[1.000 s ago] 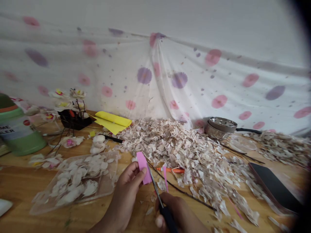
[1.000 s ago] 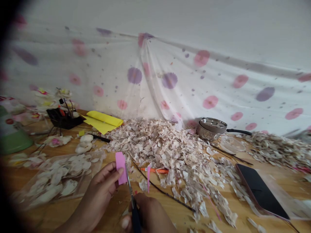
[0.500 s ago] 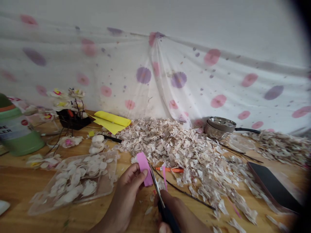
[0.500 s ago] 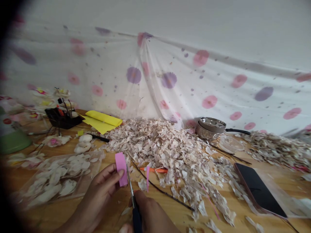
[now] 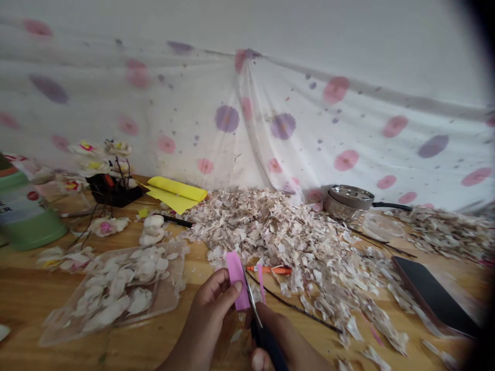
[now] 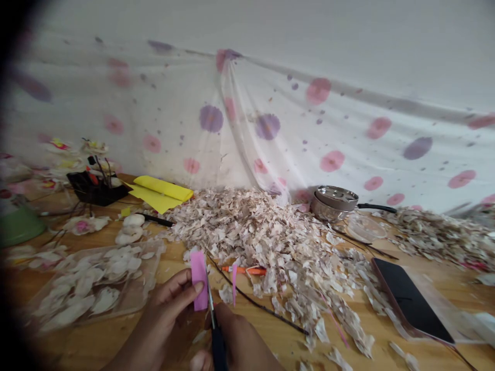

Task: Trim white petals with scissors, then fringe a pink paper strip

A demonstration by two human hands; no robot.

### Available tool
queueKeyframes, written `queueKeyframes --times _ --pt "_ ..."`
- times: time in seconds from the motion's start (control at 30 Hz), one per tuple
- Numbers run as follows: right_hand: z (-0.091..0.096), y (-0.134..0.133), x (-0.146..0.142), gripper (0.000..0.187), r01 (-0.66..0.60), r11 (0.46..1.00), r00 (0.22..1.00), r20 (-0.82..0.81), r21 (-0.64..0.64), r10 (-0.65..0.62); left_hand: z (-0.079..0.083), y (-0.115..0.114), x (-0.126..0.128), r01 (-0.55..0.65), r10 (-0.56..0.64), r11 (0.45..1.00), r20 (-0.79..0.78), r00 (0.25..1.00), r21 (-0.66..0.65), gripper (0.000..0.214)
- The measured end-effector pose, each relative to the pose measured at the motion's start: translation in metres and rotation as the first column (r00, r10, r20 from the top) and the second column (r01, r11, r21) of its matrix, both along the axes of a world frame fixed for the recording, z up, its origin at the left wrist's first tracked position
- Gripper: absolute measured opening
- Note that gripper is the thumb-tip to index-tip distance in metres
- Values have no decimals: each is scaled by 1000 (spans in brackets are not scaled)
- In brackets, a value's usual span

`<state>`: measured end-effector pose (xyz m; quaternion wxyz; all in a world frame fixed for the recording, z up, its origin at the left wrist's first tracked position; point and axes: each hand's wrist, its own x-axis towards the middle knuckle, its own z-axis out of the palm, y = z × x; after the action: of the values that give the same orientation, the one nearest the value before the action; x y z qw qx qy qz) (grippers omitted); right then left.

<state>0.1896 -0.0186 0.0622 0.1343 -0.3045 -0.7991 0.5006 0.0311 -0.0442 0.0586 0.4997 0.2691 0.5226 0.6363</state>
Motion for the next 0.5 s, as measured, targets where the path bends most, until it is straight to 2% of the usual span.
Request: queueKeyframes --times 0.1,0.27,0.5 --pt "-3 -2 0 87 59 998 998 19 -8 -59 -1 -1 1 16 -16 1000 20 1000 8 22" --pt "0 -2 0 82 48 999 999 -3 -24 -49 -4 0 1 22 -22 1000 24 999 9 20" --pt "-1 -2 0 81 102 992 994 37 -70 -100 2 -3 2 14 -14 1000 -19 1000 -3 17"
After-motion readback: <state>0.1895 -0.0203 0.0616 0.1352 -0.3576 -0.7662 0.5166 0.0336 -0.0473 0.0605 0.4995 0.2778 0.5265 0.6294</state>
